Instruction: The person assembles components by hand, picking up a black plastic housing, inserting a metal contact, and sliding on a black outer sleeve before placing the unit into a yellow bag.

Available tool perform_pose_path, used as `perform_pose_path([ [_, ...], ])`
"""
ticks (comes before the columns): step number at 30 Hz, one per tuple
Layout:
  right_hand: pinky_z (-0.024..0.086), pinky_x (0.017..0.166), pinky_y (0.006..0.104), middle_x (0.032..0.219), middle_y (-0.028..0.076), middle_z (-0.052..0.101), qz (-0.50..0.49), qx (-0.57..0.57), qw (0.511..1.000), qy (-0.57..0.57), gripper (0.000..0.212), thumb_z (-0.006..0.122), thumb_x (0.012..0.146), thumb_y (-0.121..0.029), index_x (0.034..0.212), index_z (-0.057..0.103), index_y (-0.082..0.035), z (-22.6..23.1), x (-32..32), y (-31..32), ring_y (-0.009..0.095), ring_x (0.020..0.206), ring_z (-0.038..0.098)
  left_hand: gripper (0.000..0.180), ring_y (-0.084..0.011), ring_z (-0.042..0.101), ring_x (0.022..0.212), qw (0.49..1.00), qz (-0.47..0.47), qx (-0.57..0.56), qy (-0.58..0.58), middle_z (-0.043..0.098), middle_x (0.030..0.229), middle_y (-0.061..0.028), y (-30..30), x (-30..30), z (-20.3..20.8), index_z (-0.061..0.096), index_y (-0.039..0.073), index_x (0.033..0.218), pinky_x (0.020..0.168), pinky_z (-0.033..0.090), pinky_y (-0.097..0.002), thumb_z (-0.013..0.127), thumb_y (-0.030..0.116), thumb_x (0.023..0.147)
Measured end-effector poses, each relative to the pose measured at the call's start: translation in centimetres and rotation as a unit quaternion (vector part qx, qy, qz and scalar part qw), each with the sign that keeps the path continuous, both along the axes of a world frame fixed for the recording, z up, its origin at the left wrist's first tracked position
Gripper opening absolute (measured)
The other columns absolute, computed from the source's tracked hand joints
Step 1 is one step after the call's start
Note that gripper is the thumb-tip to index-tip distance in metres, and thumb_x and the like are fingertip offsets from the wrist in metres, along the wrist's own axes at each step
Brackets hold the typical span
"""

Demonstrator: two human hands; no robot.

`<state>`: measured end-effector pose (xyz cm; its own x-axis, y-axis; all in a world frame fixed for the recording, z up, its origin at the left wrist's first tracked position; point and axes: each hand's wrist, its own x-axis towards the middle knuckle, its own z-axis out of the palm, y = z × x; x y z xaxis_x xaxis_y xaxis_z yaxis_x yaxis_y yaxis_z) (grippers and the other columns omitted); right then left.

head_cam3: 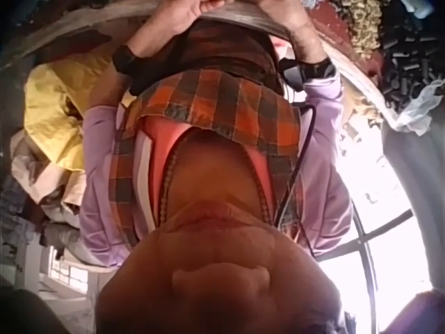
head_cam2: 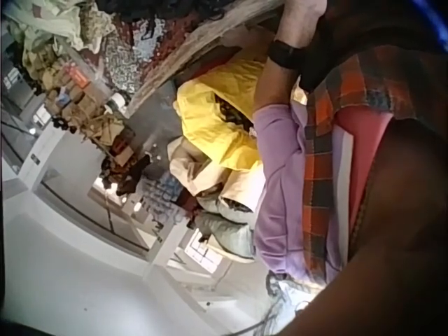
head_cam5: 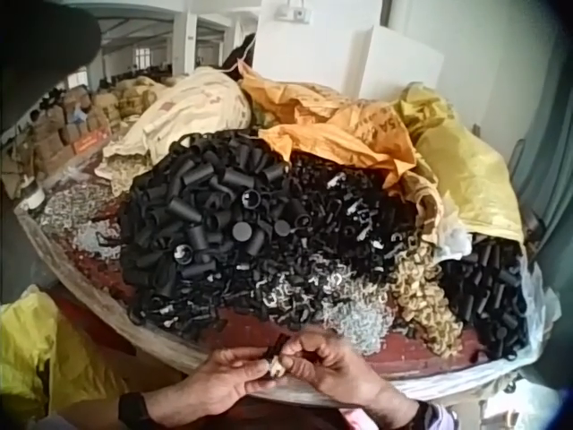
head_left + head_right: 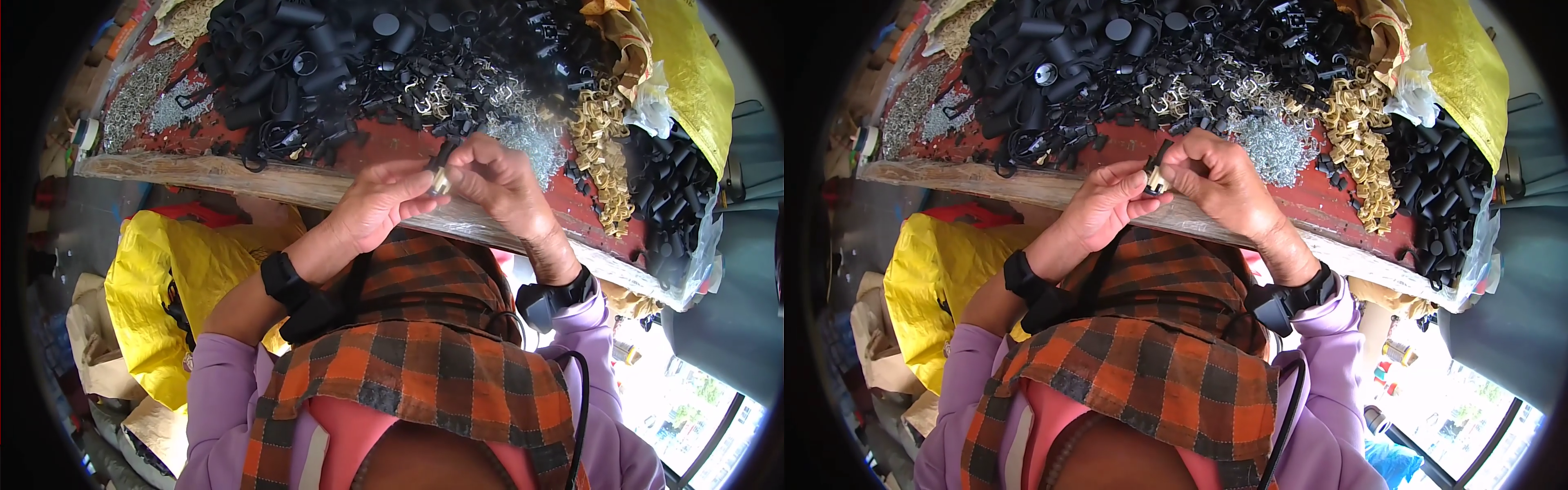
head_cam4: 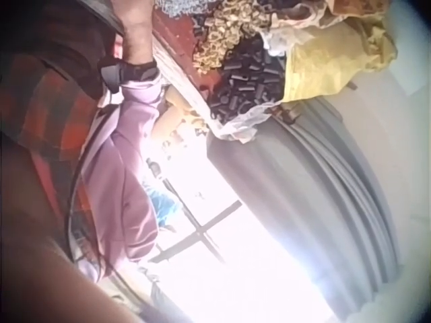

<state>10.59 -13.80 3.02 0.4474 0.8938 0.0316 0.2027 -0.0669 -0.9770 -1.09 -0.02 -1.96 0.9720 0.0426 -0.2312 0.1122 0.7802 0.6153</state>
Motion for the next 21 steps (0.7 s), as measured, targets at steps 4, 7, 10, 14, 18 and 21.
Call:
perform_pose_path([
  [4, 0.042, 0.064, 0.0202, 0.078, 0.002, 0.049, -0.054, -0.056, 0.997, -0.020, 0.016, 0.056, 0.081, -0.006, 0.090, 0.045, 0.001, -0.2, -0.9, 0.5, 0.007, 0.072, 0.048, 0.019, -0.0238, 0.060, 0.084, 1.000, 0.003, 0.007, 0.028, 0.059, 0.091, -0.0085, -0.3, -0.1, 0.1, 0.054, 0.000, 0.098, 0.070, 0.052, -0.0253, 0.053, 0.010, 0.082],
  [7, 0.040, 0.055, 0.0209, 0.073, -0.001, 0.047, -0.072, 0.004, 0.997, 0.007, 0.017, 0.058, 0.078, -0.006, 0.088, 0.045, -0.002, -1.4, -1.3, 0.8, 0.005, 0.064, 0.044, 0.019, -0.0223, 0.060, 0.082, 0.999, -0.006, 0.017, 0.036, 0.059, 0.090, -0.0091, 0.1, -0.3, 0.4, 0.055, -0.001, 0.097, 0.069, 0.051, -0.0241, 0.053, 0.011, 0.083],
  [10, 0.044, 0.060, 0.0231, 0.078, 0.002, 0.051, -0.054, 0.004, 0.998, -0.008, 0.016, 0.058, 0.079, -0.005, 0.089, 0.046, 0.000, -2.4, -0.7, 1.0, 0.007, 0.071, 0.049, 0.020, -0.0206, 0.060, 0.080, 0.999, 0.015, 0.042, 0.032, 0.059, 0.090, -0.0108, 1.3, -0.7, 1.0, 0.054, -0.002, 0.097, 0.067, 0.051, -0.0228, 0.052, 0.012, 0.083],
  [14, 0.044, 0.061, 0.0222, 0.080, 0.006, 0.055, -0.021, 0.025, 0.946, -0.322, 0.014, 0.062, 0.073, -0.003, 0.085, 0.055, -0.002, -2.5, -0.1, 3.1, 0.013, 0.071, 0.055, 0.019, -0.0204, 0.060, 0.080, 0.989, 0.128, 0.064, 0.029, 0.059, 0.087, -0.0123, 6.0, -1.5, 1.5, 0.057, -0.002, 0.092, 0.071, 0.051, -0.0253, 0.058, 0.012, 0.079],
  [18, 0.044, 0.070, 0.0317, 0.089, 0.009, 0.056, 0.052, 0.082, 0.827, -0.553, 0.020, 0.059, 0.067, -0.010, 0.086, 0.058, -0.005, -4.1, 0.1, 7.8, 0.025, 0.079, 0.055, 0.020, -0.0191, 0.060, 0.079, 0.969, 0.217, 0.103, 0.058, 0.060, 0.089, -0.0113, 8.0, -2.0, 1.8, 0.056, -0.001, 0.094, 0.068, 0.050, -0.0242, 0.058, 0.011, 0.078],
  [21, 0.042, 0.073, 0.0344, 0.088, 0.008, 0.054, 0.083, 0.032, 0.808, -0.583, 0.017, 0.053, 0.067, -0.013, 0.082, 0.058, -0.005, -5.4, 0.1, 10.2, 0.025, 0.082, 0.053, 0.033, -0.0123, 0.059, 0.073, 0.917, 0.257, 0.301, 0.043, 0.060, 0.088, -0.0073, 8.2, -1.5, 1.6, 0.054, -0.002, 0.103, 0.064, 0.047, -0.0200, 0.063, 0.011, 0.075],
])
